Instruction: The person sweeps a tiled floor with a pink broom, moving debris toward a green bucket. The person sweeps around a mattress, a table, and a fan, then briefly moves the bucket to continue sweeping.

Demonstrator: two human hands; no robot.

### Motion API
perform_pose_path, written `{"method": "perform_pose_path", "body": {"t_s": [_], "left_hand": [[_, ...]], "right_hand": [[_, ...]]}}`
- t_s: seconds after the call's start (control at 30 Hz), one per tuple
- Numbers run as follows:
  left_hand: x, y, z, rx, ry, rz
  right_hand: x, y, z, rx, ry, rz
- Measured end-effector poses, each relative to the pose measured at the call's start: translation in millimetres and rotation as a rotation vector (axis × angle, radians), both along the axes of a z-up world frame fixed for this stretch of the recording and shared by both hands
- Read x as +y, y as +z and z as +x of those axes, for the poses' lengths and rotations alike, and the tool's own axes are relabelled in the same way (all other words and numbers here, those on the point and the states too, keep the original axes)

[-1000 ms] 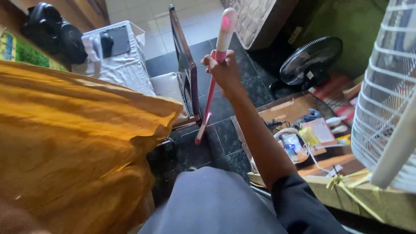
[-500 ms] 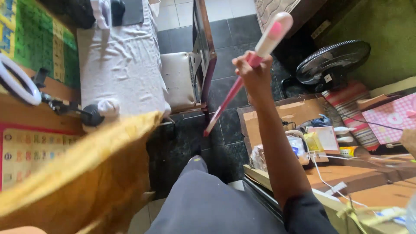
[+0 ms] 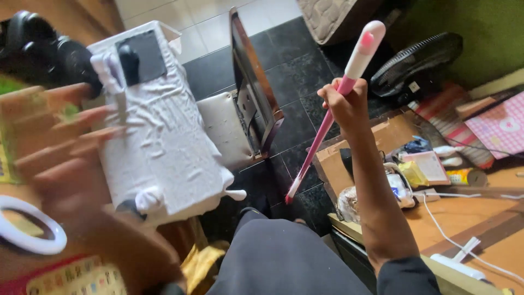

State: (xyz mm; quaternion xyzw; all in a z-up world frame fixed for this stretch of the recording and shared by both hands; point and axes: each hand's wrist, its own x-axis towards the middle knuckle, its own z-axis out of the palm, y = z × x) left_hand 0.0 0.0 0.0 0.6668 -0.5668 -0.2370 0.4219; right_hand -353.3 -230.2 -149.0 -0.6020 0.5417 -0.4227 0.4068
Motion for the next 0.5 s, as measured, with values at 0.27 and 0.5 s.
{"method": "perform_pose_path", "body": {"t_s": [0.27, 0.5], "left_hand": [[-248.7, -183.3, -55.2, 0.590, -0.409, -0.224], [-380.2, -239.0, -79.4, 0.579, -0.362, -0.101]], "right_hand": [[-67.1, 1.3, 5.8, -0.029, -0.085, -0.108], [-193.5, 10.5, 12.4, -0.081, -0.093, -0.193]]}}
